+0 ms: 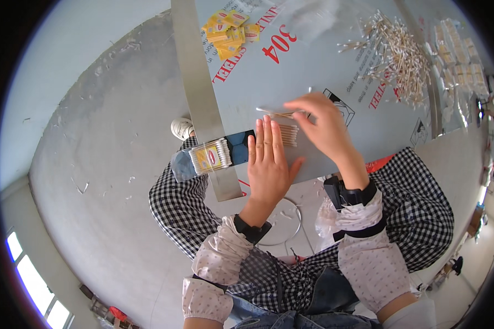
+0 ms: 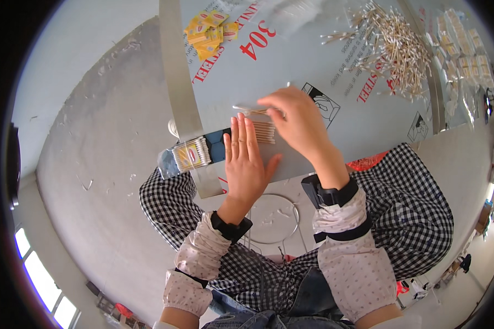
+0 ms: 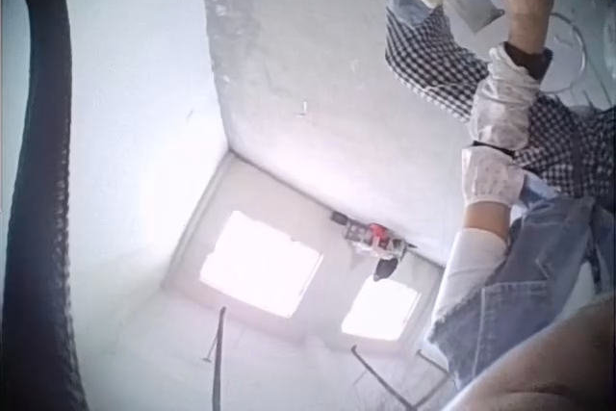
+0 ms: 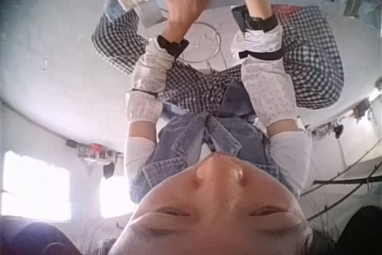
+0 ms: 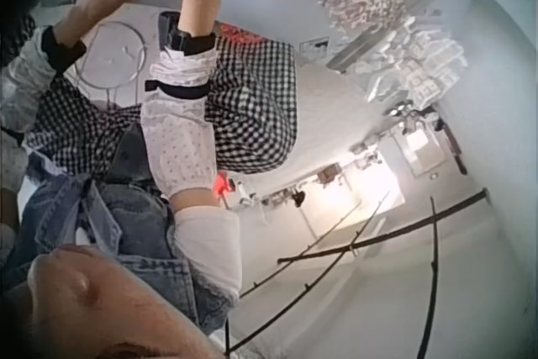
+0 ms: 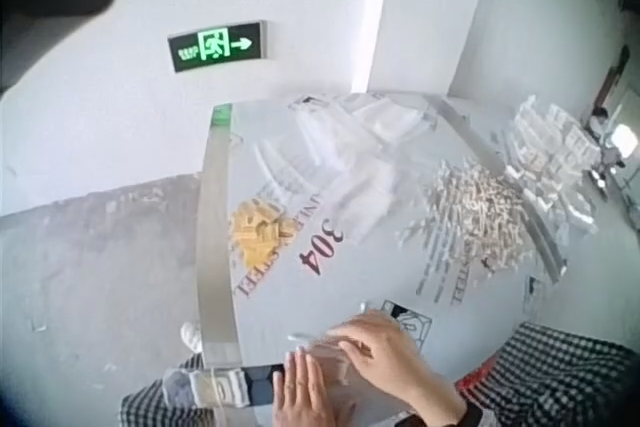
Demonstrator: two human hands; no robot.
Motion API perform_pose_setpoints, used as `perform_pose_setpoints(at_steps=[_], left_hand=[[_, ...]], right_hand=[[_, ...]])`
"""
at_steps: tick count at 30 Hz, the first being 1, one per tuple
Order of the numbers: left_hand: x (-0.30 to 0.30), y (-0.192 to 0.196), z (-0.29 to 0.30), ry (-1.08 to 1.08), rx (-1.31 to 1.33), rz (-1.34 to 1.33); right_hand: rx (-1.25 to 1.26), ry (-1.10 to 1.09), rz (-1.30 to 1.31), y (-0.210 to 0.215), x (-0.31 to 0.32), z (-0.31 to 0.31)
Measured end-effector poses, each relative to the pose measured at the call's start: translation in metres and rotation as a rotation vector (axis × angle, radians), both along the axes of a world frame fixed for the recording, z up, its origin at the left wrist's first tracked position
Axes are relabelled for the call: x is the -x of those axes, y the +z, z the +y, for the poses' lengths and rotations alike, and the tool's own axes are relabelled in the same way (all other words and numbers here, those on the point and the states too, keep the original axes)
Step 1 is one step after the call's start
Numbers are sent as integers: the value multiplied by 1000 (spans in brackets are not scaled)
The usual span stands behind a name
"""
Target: The recorder is sorting, counting, and arranging cotton swabs into plastic bags for packaging.
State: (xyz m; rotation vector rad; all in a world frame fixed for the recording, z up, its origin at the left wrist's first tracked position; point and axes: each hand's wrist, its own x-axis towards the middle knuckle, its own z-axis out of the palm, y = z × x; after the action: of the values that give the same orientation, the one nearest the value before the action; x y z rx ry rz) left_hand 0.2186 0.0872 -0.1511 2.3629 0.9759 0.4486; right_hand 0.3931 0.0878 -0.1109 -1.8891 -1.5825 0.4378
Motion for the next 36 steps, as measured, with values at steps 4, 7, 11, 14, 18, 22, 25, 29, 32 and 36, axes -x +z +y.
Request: perform_pose_setpoints(at_steps=[4, 7, 11, 14, 18, 22, 25, 29, 32, 36], left_hand=[[-8, 5, 12, 2, -7, 14], [-16, 2, 21, -59, -91, 69], [-23, -2, 36, -99, -202, 160], [-40, -7, 48, -98, -260, 174], [-44, -7, 48, -55, -283, 188], [-28, 3, 19, -74, -203, 260], [-20, 3, 8, -55, -174, 278], [-25, 5, 6, 31, -13, 93], [-9, 14, 18, 123, 97, -55], [12, 10, 41, 368, 650, -799]], right_hand=[[-52, -179, -44, 5, -21, -10], [46, -124, -55, 7, -29, -9], [194, -62, -23, 9, -24, -7], [156, -104, -27, -2, -25, -11], [131, -142, -155, -10, -34, -14], [128, -146, -310, -2, -57, -18], [103, -129, -321, -7, -55, -5], [48, -5, -184, -20, -23, 16], [50, 83, -123, -18, 1, 18], [-62, -23, 59, -19, 22, 2]])
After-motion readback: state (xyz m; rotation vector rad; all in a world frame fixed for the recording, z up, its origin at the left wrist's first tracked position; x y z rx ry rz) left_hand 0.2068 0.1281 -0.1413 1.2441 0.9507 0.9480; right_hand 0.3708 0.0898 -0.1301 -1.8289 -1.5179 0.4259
